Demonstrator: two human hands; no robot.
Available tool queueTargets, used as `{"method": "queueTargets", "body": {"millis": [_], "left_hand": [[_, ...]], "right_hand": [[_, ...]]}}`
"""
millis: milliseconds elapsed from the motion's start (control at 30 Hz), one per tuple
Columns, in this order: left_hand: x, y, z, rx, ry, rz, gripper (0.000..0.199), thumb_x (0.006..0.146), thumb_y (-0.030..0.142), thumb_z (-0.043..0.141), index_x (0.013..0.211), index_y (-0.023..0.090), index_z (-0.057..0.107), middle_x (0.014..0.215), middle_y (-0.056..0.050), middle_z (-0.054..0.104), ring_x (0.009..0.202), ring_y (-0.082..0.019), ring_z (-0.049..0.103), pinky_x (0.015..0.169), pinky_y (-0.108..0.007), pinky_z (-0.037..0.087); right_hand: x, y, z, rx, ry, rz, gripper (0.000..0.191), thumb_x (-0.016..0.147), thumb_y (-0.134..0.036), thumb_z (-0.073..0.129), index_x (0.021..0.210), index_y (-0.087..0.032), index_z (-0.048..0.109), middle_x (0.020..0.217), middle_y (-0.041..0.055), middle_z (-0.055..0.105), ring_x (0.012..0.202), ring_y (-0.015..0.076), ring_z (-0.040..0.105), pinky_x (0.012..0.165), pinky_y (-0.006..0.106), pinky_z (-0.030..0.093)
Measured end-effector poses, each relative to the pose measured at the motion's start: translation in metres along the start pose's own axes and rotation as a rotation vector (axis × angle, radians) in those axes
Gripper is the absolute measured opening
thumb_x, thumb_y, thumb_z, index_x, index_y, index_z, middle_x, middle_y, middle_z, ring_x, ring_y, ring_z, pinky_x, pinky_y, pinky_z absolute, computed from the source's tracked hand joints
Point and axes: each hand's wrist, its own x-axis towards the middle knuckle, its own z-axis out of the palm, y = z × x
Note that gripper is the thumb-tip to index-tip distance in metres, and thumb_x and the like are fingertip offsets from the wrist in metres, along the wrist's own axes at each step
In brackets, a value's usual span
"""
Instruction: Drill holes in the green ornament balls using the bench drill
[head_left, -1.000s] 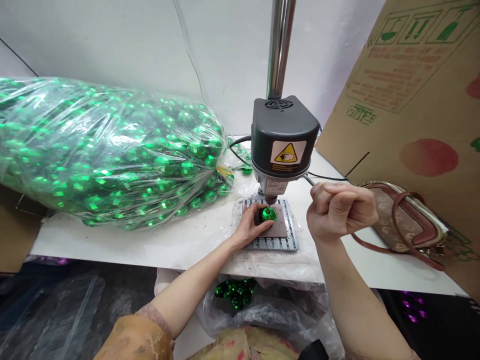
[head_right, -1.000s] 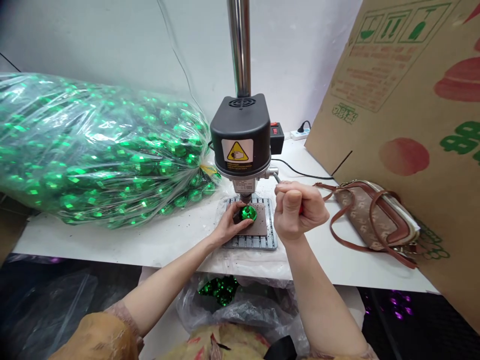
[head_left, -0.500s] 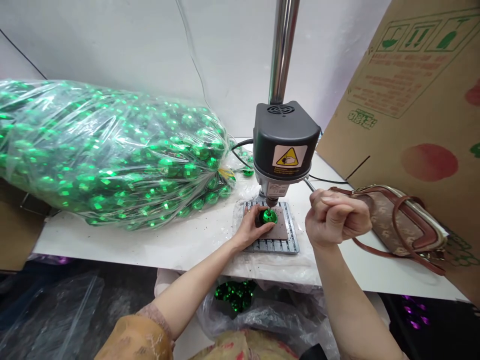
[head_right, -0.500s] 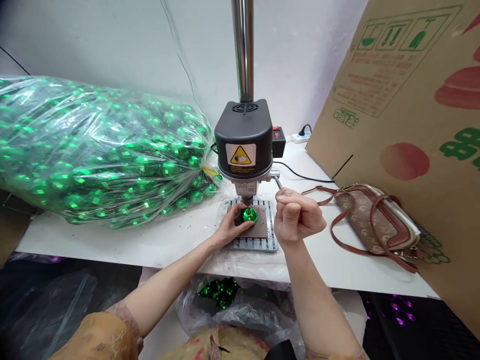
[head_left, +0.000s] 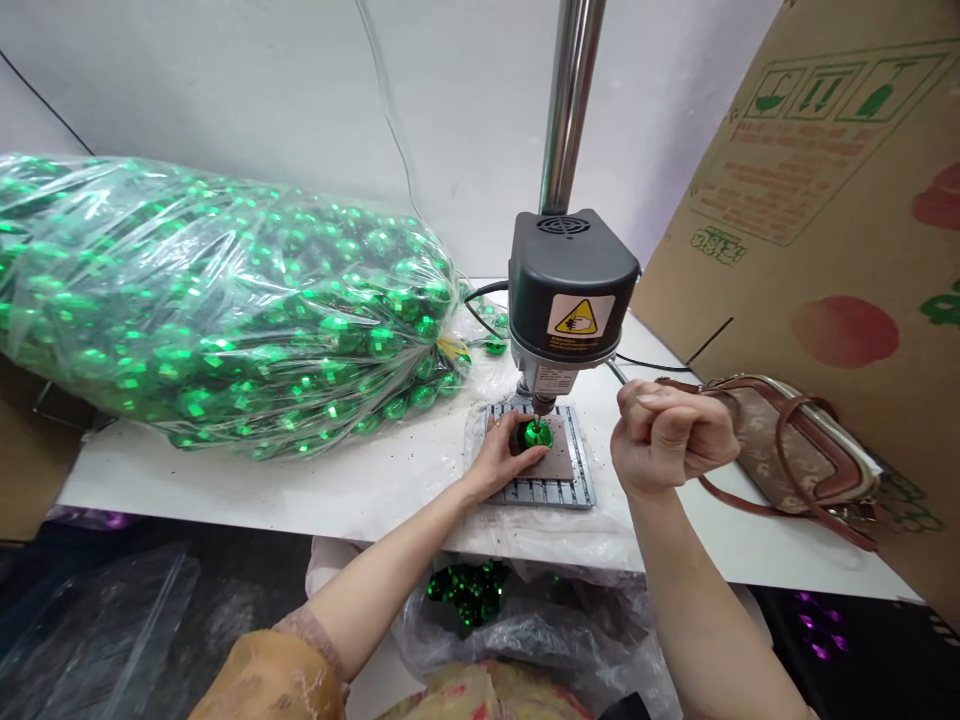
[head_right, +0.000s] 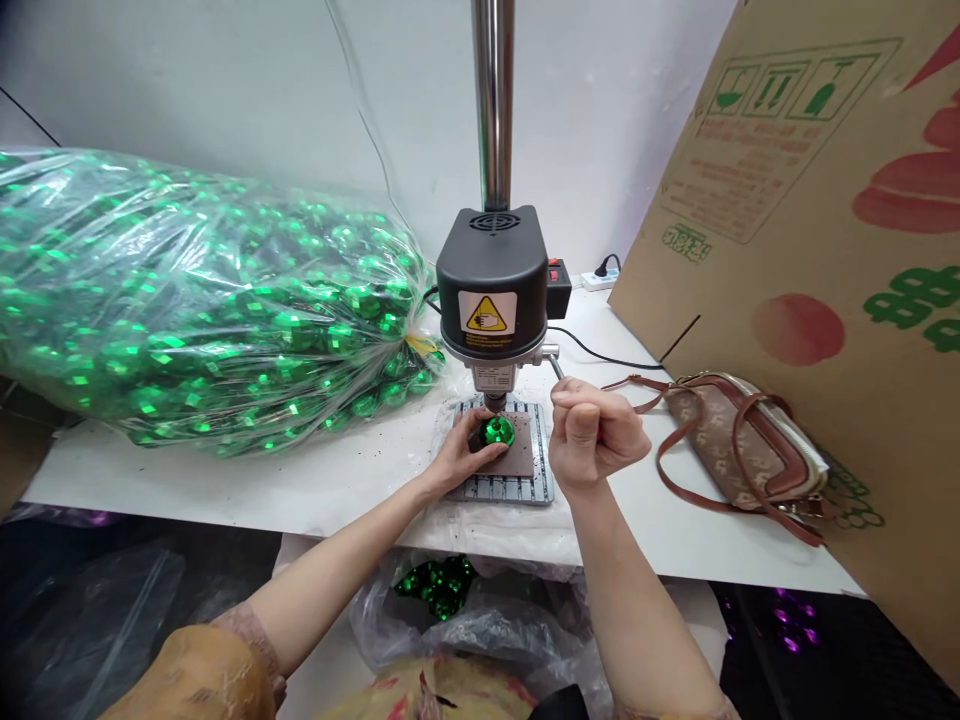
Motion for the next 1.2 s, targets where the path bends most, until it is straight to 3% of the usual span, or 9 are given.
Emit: {"method": "queueTargets", "body": {"millis": [367, 433, 567, 733, 800, 933, 1000, 1100, 1200], "left_hand": [[0.0, 0.002, 0.0, -0.031, 0.016, -0.019, 0.05, 0.081, 0.048, 0.088, 0.118, 0.025, 0.065, 0.113, -0.005, 0.073, 0.12, -0.029, 0.067, 0.118, -0.051, 0.043], [-0.002, 0.002, 0.001, -0.032, 0.018, -0.017, 0.049, 0.082, 0.046, 0.088, 0.118, 0.024, 0.065, 0.112, -0.005, 0.073, 0.119, -0.028, 0.068, 0.118, -0.05, 0.044], [-0.005, 0.008, 0.001, -0.028, 0.071, 0.0, 0.048, 0.081, 0.044, 0.087, 0.117, 0.021, 0.064, 0.114, -0.007, 0.071, 0.115, -0.028, 0.068, 0.11, -0.047, 0.049], [-0.032, 0.03, -0.011, 0.134, 0.222, 0.011, 0.041, 0.082, 0.045, 0.084, 0.11, 0.022, 0.065, 0.109, -0.007, 0.071, 0.104, -0.027, 0.068, 0.093, -0.04, 0.055], [-0.062, 0.035, -0.02, 0.218, 0.151, 0.043, 0.036, 0.086, 0.048, 0.08, 0.108, 0.024, 0.066, 0.102, -0.005, 0.072, 0.095, -0.024, 0.068, 0.086, -0.036, 0.055], [-0.145, 0.023, -0.041, 0.52, -0.346, 0.322, 0.04, 0.089, 0.052, 0.078, 0.118, 0.026, 0.068, 0.099, -0.006, 0.073, 0.08, -0.02, 0.067, 0.069, -0.03, 0.052], [-0.183, 0.009, -0.049, 0.772, -0.519, 0.474, 0.041, 0.089, 0.038, 0.078, 0.127, 0.03, 0.066, 0.113, -0.01, 0.076, 0.084, -0.023, 0.068, 0.072, -0.032, 0.053], [-0.208, -0.01, -0.06, 0.918, -0.571, 0.52, 0.053, 0.087, 0.033, 0.079, 0.137, 0.033, 0.062, 0.135, -0.015, 0.072, 0.099, -0.028, 0.07, 0.08, -0.036, 0.055], [-0.18, -0.015, -0.069, 0.799, -0.459, 0.533, 0.038, 0.094, 0.043, 0.073, 0.13, 0.032, 0.067, 0.126, -0.012, 0.075, 0.09, -0.024, 0.07, 0.075, -0.034, 0.055]], "right_hand": [[0.003, -0.006, 0.006, 0.032, 0.03, 0.025, 0.022, 0.096, -0.034, 0.064, 0.078, -0.021, 0.067, 0.044, -0.0115, 0.034, 0.035, 0.0041, 0.029, 0.043, 0.024, 0.032], [0.02, -0.011, 0.014, 0.034, 0.039, 0.112, 0.022, 0.097, -0.031, 0.062, 0.079, -0.021, 0.067, 0.045, -0.0108, 0.038, 0.035, 0.0041, 0.03, 0.042, 0.023, 0.029], [0.062, -0.014, 0.032, -0.013, 0.058, 0.501, 0.025, 0.087, -0.037, 0.074, 0.073, -0.018, 0.067, 0.043, -0.0091, 0.042, 0.037, 0.0048, 0.034, 0.039, 0.025, 0.024], [0.081, -0.01, 0.037, -0.076, -0.007, 0.59, 0.026, 0.088, -0.038, 0.068, 0.07, -0.019, 0.066, 0.042, -0.0091, 0.04, 0.038, 0.0037, 0.033, 0.04, 0.025, 0.025], [0.079, -0.01, 0.035, -0.088, -0.017, 0.593, 0.025, 0.088, -0.037, 0.067, 0.071, -0.019, 0.066, 0.043, -0.009, 0.04, 0.039, 0.0035, 0.032, 0.041, 0.025, 0.024], [0.075, -0.01, 0.033, -0.098, -0.027, 0.559, 0.027, 0.088, -0.04, 0.07, 0.071, -0.019, 0.066, 0.045, -0.0086, 0.041, 0.04, 0.0034, 0.034, 0.041, 0.026, 0.023], [0.075, -0.01, 0.033, -0.096, -0.021, 0.54, 0.027, 0.087, -0.04, 0.071, 0.071, -0.019, 0.066, 0.045, -0.0088, 0.041, 0.039, 0.0032, 0.035, 0.04, 0.026, 0.023], [0.074, -0.008, 0.034, -0.091, -0.007, 0.523, 0.027, 0.087, -0.04, 0.072, 0.071, -0.019, 0.067, 0.045, -0.0088, 0.041, 0.039, 0.0034, 0.035, 0.04, 0.026, 0.023], [0.073, -0.008, 0.034, -0.096, -0.004, 0.515, 0.026, 0.088, -0.04, 0.071, 0.072, -0.019, 0.067, 0.045, -0.009, 0.041, 0.038, 0.0032, 0.036, 0.039, 0.026, 0.025]]}}
